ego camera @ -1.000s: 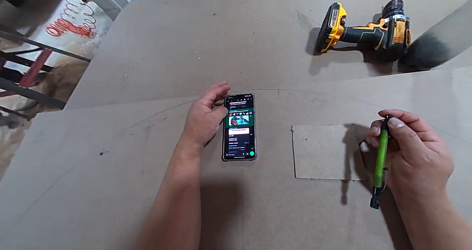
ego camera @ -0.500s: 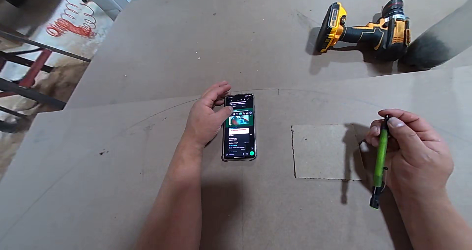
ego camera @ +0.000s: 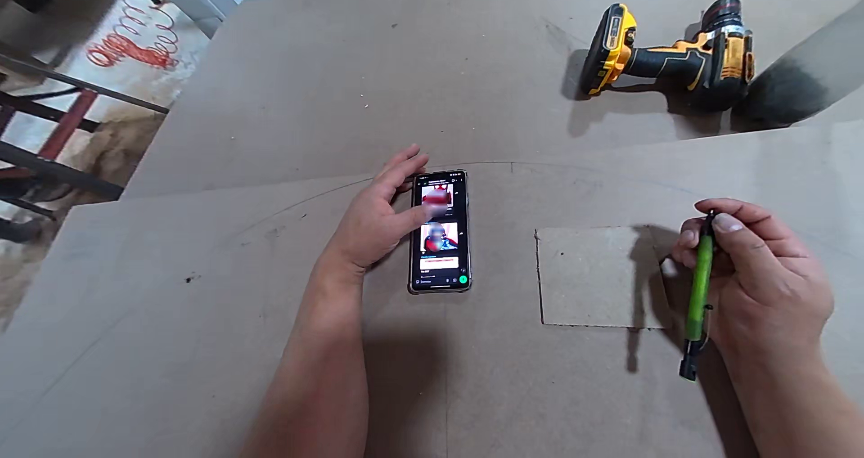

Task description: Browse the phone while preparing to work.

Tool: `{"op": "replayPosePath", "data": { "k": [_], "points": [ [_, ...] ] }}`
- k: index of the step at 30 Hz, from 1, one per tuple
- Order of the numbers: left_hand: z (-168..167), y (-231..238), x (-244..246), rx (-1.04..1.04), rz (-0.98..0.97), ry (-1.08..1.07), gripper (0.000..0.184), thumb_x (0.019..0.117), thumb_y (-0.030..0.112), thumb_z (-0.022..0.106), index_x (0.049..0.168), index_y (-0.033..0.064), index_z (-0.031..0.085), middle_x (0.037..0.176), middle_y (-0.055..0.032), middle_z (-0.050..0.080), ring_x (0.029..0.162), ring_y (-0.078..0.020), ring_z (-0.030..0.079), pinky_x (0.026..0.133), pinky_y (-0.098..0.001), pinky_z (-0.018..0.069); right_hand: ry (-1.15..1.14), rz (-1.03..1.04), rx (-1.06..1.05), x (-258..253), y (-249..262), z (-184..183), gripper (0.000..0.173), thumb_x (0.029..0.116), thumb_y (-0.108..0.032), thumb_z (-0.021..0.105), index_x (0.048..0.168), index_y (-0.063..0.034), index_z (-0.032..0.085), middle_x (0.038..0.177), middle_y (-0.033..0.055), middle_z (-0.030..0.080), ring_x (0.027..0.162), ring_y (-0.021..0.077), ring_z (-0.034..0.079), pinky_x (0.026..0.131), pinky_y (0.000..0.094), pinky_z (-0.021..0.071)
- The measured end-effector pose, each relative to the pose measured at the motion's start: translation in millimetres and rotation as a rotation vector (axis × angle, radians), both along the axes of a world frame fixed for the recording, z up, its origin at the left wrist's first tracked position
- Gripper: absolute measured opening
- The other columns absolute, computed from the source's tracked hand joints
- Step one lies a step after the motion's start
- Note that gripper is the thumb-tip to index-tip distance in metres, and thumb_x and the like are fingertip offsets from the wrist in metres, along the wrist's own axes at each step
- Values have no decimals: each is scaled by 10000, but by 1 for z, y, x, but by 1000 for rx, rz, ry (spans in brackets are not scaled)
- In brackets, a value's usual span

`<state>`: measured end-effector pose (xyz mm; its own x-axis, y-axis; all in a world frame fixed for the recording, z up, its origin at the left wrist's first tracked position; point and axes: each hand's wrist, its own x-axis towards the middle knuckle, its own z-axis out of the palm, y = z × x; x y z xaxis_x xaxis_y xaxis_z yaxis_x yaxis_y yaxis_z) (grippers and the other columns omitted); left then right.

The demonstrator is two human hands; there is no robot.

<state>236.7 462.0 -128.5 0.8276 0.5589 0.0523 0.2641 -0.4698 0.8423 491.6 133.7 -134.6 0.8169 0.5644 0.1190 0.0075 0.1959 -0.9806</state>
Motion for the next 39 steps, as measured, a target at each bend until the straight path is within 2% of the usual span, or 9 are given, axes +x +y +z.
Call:
{"op": "replayPosePath", "data": {
  "k": [3,5,8,10,12,14,17,25,39],
  "points": [
    [1,-2,2,16,27,21,599,909,171,658,1496,192,540,1660,42,339,1412,-133,476,1138,-373,460,-2,-4,-4,-1,0,0,230,1072,-171,473,1177,-109,668,853,-26,661,699,71,637,648,212,575],
    [1,-2,2,26,14,18,649,862,150,688,1494,187,540,1664,32,327,1416,-143,472,1127,-382,473,-5,-2,-1,0,0,0,234,1073,-169,470,1180,-106,668,853,-23,663,698,76,635,648,217,573],
    [4,-3,1,12,-36,39,806,779,202,789,1531,211,499,1694,15,250,1461,-159,417,1148,-402,458,-3,0,11,0,0,0,236,1071,-171,473,1176,-103,673,848,-19,663,696,80,634,649,221,572],
    [4,-2,0,4,-49,42,839,764,239,813,1539,220,489,1700,18,234,1471,-164,403,1155,-410,451,-5,1,10,0,0,0,238,1071,-170,468,1177,-103,671,847,-19,661,694,78,631,650,220,569],
    [3,-1,0,-15,-34,10,803,786,247,791,1532,198,499,1686,13,278,1441,-167,446,1140,-397,463,-6,2,4,0,1,0,239,1073,-172,466,1179,-110,671,845,-25,662,689,71,629,645,211,566],
    [1,0,0,-14,-9,-14,698,857,217,722,1521,176,510,1666,17,329,1409,-157,484,1128,-379,468,-3,0,0,0,1,1,236,1073,-172,469,1180,-113,670,848,-26,664,692,70,634,650,211,572],
    [0,-2,1,-11,38,-14,580,921,179,642,1492,175,542,1647,32,367,1409,-145,487,1133,-374,471,-2,-3,2,0,1,0,234,1071,-170,470,1180,-106,667,854,-19,664,696,79,633,646,217,571],
    [-2,-3,4,36,53,16,604,881,174,705,1469,186,570,1646,29,361,1401,-140,490,1127,-378,476,-5,-3,6,0,0,0,235,1072,-160,466,1178,-103,667,845,-23,658,691,74,629,649,217,570],
    [-1,-3,2,17,47,-4,590,888,184,686,1467,179,574,1645,37,366,1403,-143,489,1127,-374,472,-8,-3,9,0,0,0,234,1072,-157,468,1177,-96,668,846,-16,656,698,80,636,649,220,575]
  ]
}}
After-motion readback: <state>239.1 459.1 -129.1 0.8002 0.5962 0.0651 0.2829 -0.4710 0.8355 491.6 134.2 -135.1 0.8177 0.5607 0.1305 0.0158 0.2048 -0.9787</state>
